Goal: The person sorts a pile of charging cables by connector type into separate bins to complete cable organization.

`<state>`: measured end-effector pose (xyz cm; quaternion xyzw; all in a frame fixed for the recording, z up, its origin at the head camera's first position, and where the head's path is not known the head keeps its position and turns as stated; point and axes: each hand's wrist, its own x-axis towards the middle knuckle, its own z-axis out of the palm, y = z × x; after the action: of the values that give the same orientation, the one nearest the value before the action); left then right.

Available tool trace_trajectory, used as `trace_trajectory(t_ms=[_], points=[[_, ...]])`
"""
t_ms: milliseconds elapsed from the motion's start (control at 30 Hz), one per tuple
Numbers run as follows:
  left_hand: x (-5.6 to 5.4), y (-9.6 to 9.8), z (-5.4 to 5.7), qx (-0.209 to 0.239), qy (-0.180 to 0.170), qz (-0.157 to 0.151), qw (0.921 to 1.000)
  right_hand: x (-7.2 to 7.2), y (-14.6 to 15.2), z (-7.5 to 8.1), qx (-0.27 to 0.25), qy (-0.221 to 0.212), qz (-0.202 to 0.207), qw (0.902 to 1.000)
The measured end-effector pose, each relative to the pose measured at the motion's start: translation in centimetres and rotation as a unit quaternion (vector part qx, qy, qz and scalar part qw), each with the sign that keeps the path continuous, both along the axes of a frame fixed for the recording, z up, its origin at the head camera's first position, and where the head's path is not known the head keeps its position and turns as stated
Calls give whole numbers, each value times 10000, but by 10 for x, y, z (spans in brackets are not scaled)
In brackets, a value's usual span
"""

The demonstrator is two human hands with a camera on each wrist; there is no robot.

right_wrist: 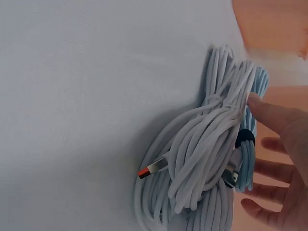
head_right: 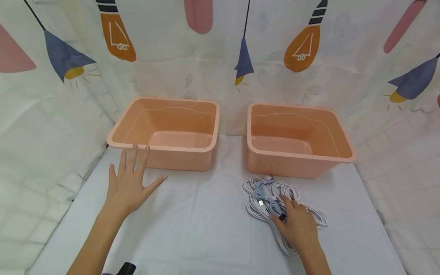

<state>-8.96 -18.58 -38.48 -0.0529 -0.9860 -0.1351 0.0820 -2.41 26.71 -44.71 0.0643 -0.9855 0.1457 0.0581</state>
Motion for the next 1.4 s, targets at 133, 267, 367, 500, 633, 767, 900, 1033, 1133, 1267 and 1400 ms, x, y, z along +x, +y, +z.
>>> trace_trajectory(t_ms=[133, 267, 367, 500, 633, 767, 900, 1033, 1133, 1267, 1400], points=[[-5, 1, 6, -49, -82, -62, 9999, 1, 0, -1, -119, -329, -79, 9994], [-13, 2, 9, -64, -131, -153, 9998, 2, 0, -1, -198, -687, -159, 9973], [-20, 3, 10, -79, -127, -222, 9996, 3, 1, -1, -239, -747, -156, 9968], [-26, 3, 9, -114, -99, -304, 9994, 4, 0, -1, -265, -813, -143, 9962], [-31, 4, 8, -126, -28, -388, 9992, 4, -1, 1, -225, -898, -107, 9956], [-36, 5, 8, -156, 5, -422, 9990, 3, -2, 4, -121, -1010, -73, 9948], [-41, 6, 10, -226, 103, -459, 9986, 3, -1, 8, -85, -1115, -70, 9937], [-44, 7, 11, -306, 220, -480, 9981, 5, -1, 13, -61, -1008, -35, 9949], [-45, 7, 10, -286, 267, -485, 9981, 6, 0, 17, -23, -850, -8, 9964], [-47, 8, 10, -183, 425, -489, 9977, 7, 0, 22, 55, -731, -7, 9973], [-48, 9, 10, -148, 628, -457, 9969, 6, -1, 28, 84, -756, -21, 9971]])
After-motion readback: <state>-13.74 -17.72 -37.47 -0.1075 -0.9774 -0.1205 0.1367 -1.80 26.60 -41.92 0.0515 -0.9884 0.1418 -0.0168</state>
